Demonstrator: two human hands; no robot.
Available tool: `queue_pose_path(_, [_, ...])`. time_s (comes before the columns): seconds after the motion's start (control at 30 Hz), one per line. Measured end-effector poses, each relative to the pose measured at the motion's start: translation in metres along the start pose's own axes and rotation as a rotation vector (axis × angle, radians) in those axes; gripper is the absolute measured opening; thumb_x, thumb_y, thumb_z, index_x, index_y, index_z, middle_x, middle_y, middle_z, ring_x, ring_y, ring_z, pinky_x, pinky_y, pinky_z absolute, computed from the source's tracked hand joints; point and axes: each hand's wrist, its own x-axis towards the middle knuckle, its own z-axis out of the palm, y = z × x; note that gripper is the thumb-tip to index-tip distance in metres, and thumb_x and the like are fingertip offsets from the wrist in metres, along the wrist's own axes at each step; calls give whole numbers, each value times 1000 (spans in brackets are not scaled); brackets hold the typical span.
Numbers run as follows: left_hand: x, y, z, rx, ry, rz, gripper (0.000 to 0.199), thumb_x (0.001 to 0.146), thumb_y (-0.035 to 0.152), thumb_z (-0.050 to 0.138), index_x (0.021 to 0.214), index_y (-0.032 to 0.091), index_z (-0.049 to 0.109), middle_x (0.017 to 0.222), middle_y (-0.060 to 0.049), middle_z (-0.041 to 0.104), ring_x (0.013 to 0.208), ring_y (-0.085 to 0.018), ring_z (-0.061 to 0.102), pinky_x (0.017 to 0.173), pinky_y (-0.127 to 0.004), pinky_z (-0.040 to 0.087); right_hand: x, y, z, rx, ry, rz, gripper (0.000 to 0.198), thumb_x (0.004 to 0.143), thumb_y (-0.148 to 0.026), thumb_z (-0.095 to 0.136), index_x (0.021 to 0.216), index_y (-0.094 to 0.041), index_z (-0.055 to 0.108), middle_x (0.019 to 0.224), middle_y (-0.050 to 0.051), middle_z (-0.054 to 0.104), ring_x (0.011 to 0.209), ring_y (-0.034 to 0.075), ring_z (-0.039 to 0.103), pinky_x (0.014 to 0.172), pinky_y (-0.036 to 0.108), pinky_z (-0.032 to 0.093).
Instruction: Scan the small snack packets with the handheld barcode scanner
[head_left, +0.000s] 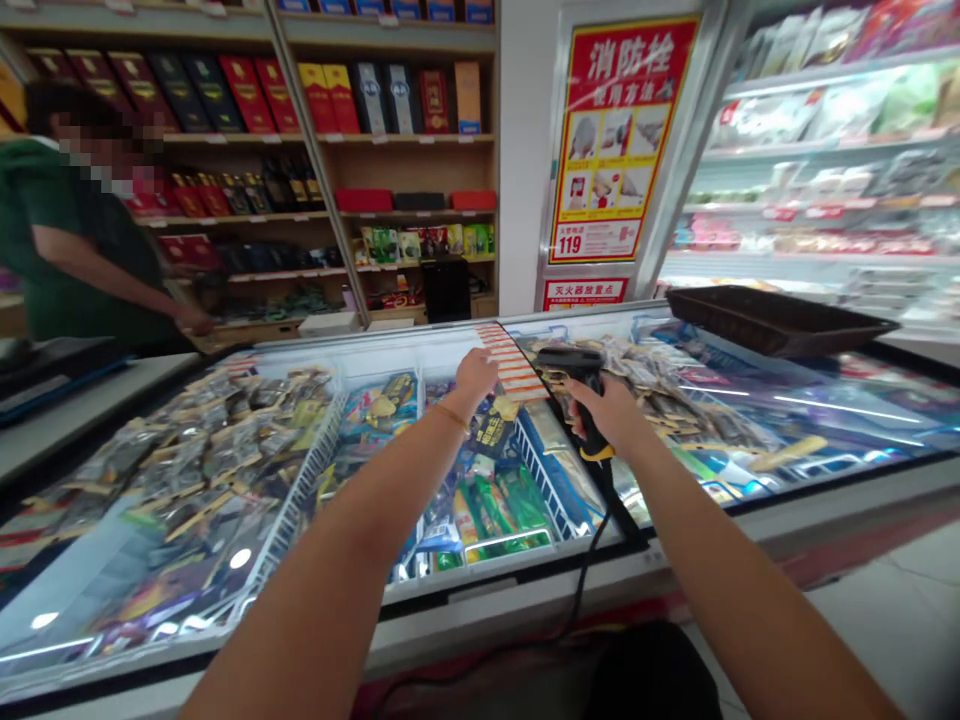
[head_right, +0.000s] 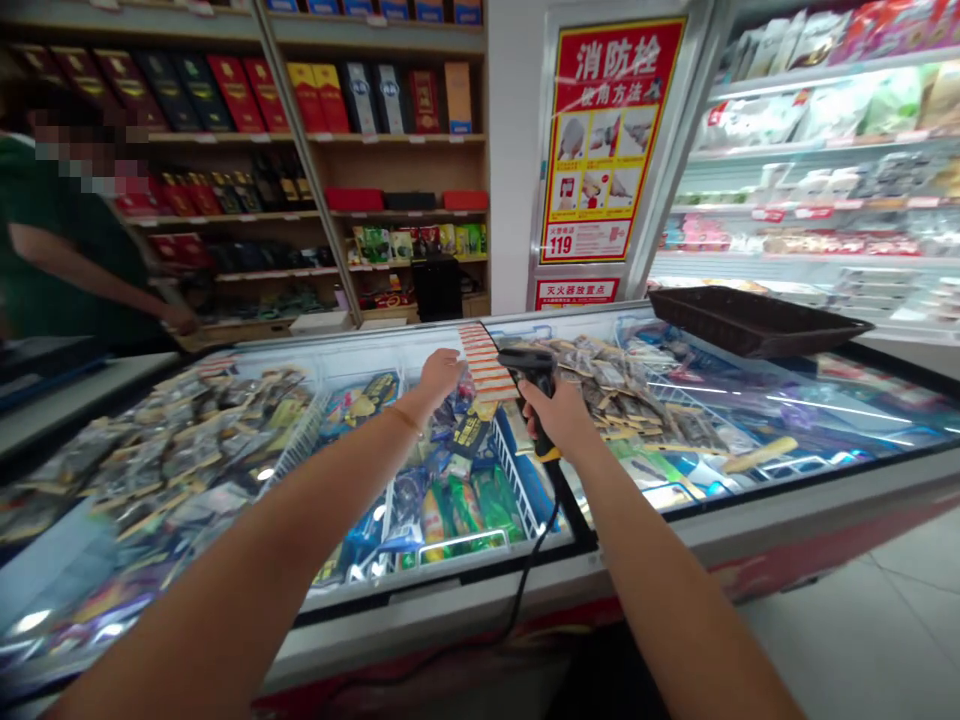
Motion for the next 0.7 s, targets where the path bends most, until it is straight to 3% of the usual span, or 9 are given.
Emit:
queue_pose_path(0.23, [-10,-47,-178,537,115,-32,34,64,23,76,96,18,67,111,-20,71,117,-37,64,101,-41,46,2,-8,87,21,-157,-49,34,81,-45,74,81,-21,50,55,-4,57,37,11,53,35,23,42])
queue_pose_path(0.37, [-25,-60,-278,965,86,-53,39,72,29,69,108,15,66,117,-23,69,120,-40,62,102,-45,46,5,13,113,38,-164,-101,37,80,-52,72,84,-20,52,58,-4,58,39,12,55,36,23,43])
queue_pose_path(0.43, [-37,-63,-319,1118,145,-106,46,75,31,67,118,13,64,123,-26,66,121,-42,60,101,-49,46,6,24,118,43,-164,-92,40,79,-54,73,85,-20,52,58,-4,58,39,11,55,37,22,43])
queue_pose_path(0.57, [-60,-70,-367,1311,304,-254,58,76,45,69,123,10,64,133,-31,59,130,-49,49,105,-59,38,3,35,118,10,-195,-45,38,78,-51,74,87,-20,53,58,-5,58,38,11,54,37,23,43])
queue_pose_path(0.7, [-73,-78,-375,1181,326,-286,58,73,58,69,109,13,72,129,-29,62,137,-55,39,109,-69,25,-3,38,115,-63,-199,-60,34,81,-47,73,87,-19,54,57,-5,57,38,11,53,37,23,43])
